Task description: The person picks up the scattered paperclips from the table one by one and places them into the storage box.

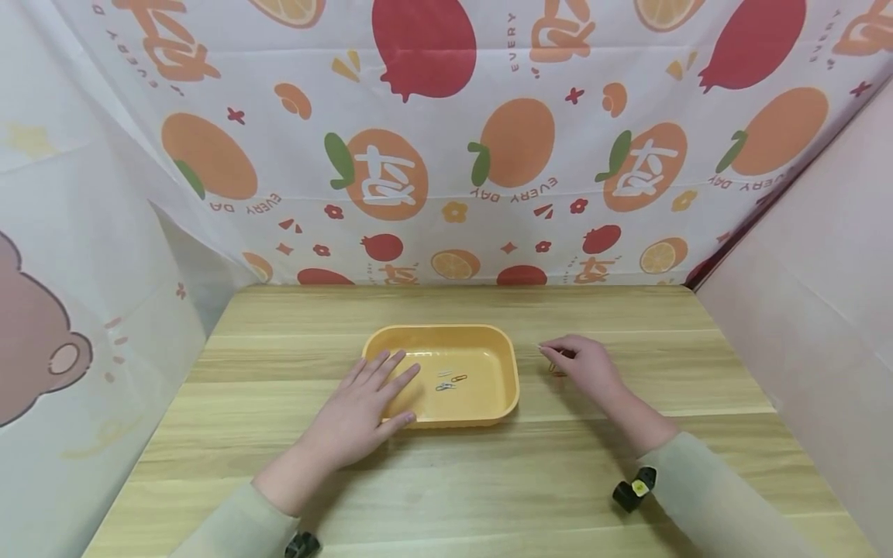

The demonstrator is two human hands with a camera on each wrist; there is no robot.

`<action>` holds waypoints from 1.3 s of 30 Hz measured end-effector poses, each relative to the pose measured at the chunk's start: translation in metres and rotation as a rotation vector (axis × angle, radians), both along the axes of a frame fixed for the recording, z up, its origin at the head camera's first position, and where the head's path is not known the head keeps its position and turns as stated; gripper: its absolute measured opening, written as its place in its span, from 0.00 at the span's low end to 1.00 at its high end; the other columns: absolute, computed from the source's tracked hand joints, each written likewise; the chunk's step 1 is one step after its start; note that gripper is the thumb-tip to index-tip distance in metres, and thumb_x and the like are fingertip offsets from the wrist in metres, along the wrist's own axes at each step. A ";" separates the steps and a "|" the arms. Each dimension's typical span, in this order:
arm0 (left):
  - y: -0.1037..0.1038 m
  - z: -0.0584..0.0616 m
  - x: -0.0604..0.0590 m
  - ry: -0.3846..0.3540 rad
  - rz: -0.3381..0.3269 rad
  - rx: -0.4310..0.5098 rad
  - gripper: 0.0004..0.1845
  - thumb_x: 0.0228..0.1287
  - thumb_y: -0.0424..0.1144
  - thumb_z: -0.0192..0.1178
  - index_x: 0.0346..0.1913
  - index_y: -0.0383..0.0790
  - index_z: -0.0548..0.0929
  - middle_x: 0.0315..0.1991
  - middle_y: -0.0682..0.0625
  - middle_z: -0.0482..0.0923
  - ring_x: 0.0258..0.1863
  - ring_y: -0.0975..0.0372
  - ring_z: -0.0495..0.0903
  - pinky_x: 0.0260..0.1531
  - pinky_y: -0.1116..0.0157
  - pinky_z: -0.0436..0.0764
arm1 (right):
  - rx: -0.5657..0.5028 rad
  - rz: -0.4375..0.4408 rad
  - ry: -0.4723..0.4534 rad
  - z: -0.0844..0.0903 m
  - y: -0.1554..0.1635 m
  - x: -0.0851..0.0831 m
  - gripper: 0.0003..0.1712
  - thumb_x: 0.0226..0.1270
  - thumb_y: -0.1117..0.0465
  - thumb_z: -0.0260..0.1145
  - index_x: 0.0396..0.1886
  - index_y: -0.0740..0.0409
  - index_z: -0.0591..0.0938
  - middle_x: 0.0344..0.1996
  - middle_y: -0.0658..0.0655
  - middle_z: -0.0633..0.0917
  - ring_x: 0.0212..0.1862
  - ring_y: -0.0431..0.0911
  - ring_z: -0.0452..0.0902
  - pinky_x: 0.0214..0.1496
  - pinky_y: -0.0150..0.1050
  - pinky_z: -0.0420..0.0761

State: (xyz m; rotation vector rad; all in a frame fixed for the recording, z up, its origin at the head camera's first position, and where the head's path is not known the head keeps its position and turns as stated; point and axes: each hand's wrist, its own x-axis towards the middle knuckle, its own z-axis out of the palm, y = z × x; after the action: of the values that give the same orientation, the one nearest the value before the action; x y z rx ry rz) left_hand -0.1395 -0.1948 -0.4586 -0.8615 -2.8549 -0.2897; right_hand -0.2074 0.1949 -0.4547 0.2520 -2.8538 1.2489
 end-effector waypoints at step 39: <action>0.001 0.002 0.002 0.002 -0.002 0.002 0.37 0.70 0.60 0.55 0.78 0.54 0.60 0.78 0.46 0.53 0.77 0.48 0.50 0.74 0.44 0.49 | -0.228 0.195 -0.180 0.020 -0.112 -0.012 0.16 0.69 0.52 0.68 0.46 0.58 0.89 0.36 0.65 0.85 0.29 0.44 0.76 0.35 0.44 0.83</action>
State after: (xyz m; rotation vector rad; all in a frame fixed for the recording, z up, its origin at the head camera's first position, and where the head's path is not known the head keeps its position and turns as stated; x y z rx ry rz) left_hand -0.1372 -0.1939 -0.4565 -0.8632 -2.8517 -0.2917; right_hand -0.2189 0.0827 -0.4351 0.4415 -2.8504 1.7005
